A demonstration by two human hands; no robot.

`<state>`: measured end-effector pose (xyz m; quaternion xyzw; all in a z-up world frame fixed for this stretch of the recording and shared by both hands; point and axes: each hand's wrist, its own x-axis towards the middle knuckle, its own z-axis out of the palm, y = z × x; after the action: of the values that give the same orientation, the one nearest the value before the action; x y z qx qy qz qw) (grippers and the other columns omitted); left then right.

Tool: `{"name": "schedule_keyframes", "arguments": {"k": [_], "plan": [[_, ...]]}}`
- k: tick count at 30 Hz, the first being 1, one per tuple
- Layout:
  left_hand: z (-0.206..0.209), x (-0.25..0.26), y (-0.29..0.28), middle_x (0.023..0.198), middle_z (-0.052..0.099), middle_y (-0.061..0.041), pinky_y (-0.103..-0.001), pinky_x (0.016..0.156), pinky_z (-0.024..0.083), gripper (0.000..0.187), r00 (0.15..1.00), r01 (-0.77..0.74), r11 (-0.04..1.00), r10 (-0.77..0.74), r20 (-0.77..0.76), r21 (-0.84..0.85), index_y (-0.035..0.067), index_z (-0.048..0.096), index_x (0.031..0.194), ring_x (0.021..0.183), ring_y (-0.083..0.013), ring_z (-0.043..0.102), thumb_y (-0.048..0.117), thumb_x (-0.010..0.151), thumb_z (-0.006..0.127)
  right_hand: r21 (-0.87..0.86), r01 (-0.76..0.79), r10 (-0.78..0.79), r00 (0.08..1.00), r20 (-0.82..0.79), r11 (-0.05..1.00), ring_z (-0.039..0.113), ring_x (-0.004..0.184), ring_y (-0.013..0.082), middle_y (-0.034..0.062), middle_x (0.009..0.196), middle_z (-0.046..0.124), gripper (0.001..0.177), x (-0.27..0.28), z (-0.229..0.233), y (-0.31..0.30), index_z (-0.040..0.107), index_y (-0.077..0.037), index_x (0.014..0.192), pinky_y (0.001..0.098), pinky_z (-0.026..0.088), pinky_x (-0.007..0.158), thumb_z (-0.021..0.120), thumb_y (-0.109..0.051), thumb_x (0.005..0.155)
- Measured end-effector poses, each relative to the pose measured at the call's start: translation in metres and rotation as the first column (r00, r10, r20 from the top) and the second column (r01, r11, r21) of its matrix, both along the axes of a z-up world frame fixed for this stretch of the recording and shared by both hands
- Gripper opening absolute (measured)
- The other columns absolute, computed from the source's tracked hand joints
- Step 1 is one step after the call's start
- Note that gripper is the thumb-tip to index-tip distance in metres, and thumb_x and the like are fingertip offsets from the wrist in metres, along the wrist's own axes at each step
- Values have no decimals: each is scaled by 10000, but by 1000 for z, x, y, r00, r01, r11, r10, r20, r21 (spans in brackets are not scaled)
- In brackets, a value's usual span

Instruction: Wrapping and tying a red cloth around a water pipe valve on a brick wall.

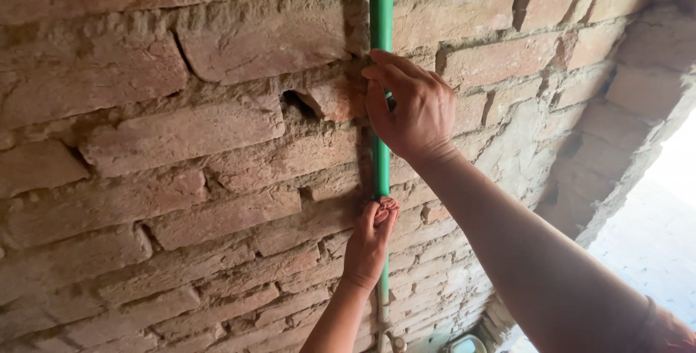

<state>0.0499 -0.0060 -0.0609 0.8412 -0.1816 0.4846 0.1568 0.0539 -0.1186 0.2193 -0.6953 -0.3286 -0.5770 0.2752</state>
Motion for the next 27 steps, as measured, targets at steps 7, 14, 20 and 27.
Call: {"name": "schedule_keyframes", "arguments": {"k": [7,14,20,27], "plan": [[-18,-2,1,1361,500,-119,-343,939,574,478,996,77,997,-77,-43,1,115,592,1412,1128,-262,617,25,945,647,-8,-1,1,1000,11,1000,773,924,212,70,1254,755,169,1,-1,-2,783,-111,1035,346,600,775,642,-173,968],[-36,-2,2,1366,494,-122,-354,905,575,465,998,37,999,-36,-45,20,120,619,1378,1138,-302,611,44,921,655,-21,-12,13,999,43,1000,773,902,193,68,1266,751,148,2,-2,-2,773,-115,1052,330,600,750,651,-151,978],[-55,2,4,1377,460,-136,-367,921,586,446,999,28,998,-26,-42,49,100,633,1346,1178,-350,593,49,903,643,-29,-25,27,999,40,999,769,866,185,86,1292,738,133,3,-2,-3,760,-112,1064,329,596,734,663,-136,975],[-70,6,4,1374,471,-127,-380,908,593,403,999,14,998,-11,-50,60,104,655,1314,1167,-349,596,72,913,648,-41,-32,35,996,84,999,762,871,185,83,1330,726,125,2,-5,-5,739,-114,1094,337,598,784,674,-111,987]]}}
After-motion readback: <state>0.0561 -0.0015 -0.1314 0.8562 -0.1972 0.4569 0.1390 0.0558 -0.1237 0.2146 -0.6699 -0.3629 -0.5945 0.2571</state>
